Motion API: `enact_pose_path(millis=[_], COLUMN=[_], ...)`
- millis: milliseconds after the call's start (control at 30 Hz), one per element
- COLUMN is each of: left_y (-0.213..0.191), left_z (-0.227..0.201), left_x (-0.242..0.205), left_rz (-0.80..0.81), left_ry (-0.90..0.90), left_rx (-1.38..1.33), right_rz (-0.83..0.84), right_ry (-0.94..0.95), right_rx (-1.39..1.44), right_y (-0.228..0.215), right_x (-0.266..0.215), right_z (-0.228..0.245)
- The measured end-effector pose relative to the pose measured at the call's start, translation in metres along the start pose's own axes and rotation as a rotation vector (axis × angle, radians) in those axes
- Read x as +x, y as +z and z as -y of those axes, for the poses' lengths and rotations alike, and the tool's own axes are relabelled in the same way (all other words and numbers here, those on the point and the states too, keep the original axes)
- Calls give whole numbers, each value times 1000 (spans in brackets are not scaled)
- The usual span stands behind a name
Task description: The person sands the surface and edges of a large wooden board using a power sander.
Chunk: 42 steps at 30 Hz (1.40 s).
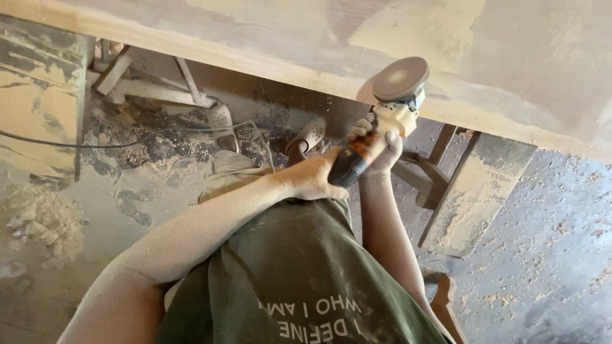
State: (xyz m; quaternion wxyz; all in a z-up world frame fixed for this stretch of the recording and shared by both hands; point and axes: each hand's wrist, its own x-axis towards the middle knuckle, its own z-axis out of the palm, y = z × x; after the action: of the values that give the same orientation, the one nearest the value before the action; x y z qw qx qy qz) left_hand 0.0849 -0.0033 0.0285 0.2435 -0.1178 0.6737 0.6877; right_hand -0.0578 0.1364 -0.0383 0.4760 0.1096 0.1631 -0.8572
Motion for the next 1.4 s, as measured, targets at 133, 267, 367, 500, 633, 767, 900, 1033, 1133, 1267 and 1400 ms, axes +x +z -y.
enact_pose_path(millis=[133,267,367,500,633,767,900,1033,1133,1267,1400], left_y=[-24,-58,-86,-126,-149,-154,-146,-146,-153,-166,-161], left_z=[0,8,22,43,60,79,104,121,133,137,131], left_x=[-25,-50,-74,-116,-153,-168,-168,-165,-162,-151,-149], left_rz=[86,139,158,212,278,156,164,96,74,228,53], left_ry=[-5,75,113,95,-4,106,114,154,173,133,-55], left_rx=[105,111,135,175,27,155,130,94,29,-260,-454], right_rz=[87,66,66,78,78,100,81,48,-32,-174,-465], right_ry=[10,-66,-116,-144,-125,-109,-72,-75,-103,-70,-19], right_rx=[120,158,158,133,152,177,156,23,-241,-575,-1153], right_y=[-1,12,29,51,65,70,62,65,78,108,131], right_x=[1,7,10,17,25,34,38,42,37,57,80], right_z=[-23,-58,-95,-152,-199,-223,-231,-227,-225,-231,-260])
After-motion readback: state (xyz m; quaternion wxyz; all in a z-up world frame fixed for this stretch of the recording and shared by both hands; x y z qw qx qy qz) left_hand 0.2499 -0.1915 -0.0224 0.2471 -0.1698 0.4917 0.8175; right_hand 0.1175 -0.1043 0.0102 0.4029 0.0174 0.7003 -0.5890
